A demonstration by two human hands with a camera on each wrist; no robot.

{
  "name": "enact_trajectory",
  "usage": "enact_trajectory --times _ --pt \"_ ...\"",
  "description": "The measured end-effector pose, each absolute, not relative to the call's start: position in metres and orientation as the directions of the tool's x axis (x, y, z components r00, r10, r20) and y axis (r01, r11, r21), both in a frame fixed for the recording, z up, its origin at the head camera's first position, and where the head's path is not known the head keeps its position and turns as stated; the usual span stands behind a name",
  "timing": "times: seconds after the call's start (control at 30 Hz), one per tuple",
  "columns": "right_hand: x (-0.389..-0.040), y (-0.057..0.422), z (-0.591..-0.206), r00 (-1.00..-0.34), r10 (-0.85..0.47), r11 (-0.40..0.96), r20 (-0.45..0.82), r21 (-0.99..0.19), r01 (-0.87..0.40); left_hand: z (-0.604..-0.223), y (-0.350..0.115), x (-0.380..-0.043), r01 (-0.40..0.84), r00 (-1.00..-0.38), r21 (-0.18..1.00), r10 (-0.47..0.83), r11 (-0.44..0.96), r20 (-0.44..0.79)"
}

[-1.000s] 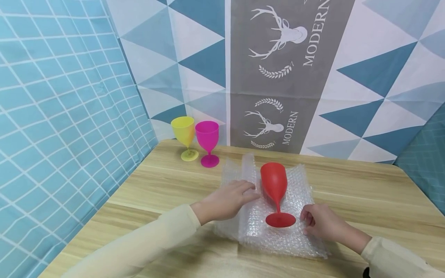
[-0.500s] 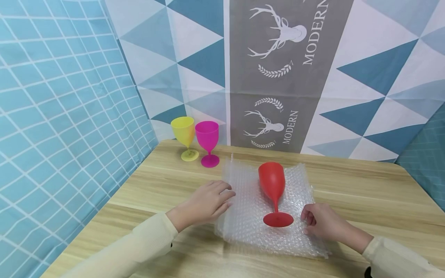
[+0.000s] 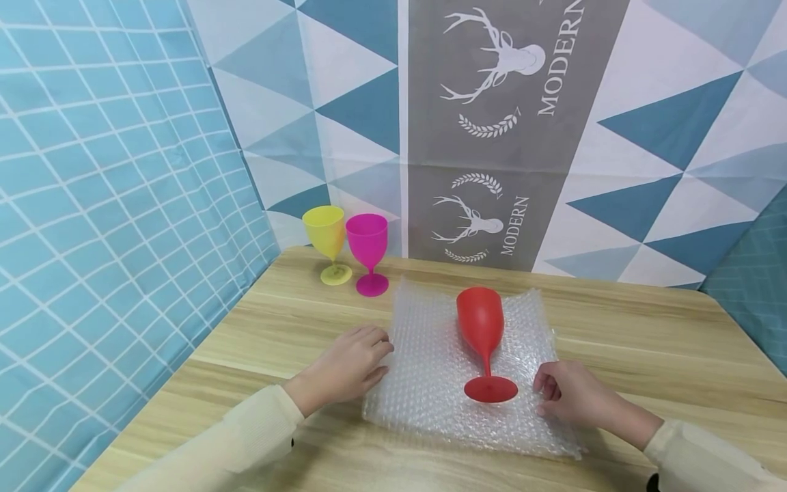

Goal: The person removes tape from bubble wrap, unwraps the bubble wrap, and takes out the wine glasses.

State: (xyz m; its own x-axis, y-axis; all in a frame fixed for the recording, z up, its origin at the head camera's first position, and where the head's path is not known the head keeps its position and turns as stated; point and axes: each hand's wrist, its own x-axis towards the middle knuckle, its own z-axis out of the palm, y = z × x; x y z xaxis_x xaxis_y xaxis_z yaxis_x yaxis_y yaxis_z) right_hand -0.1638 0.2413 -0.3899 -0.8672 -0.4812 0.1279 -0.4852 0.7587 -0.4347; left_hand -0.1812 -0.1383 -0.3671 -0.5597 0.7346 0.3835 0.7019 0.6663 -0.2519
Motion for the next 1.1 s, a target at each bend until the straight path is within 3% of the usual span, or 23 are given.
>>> enact_trajectory --times 0.33,0.6,0.87,1.1 --pt "-0.164 0.243 -0.390 -0.865 -0.485 0.759 0.132 -0.428 -0.491 -0.383 -0.144 -0.185 0.696 -0.582 -0.225 0.720 0.681 0.379" --pt "-0.163 0.245 -0.390 -0.862 -0.487 0.750 0.140 -0.439 -0.495 -0.395 -0.144 -0.186 0.726 -0.624 -0.130 0.726 0.676 0.289" --pt "-0.159 0.250 -0.389 -0.922 -0.372 0.822 0.109 -0.422 -0.382 -0.396 -0.144 -0.186 0.706 -0.676 -0.068 0.699 0.705 0.233" --pt "-0.157 0.259 -0.390 -0.950 -0.298 0.839 0.097 -0.447 -0.309 -0.395 -0.143 -0.188 0.701 -0.686 -0.053 0.692 0.711 0.225"
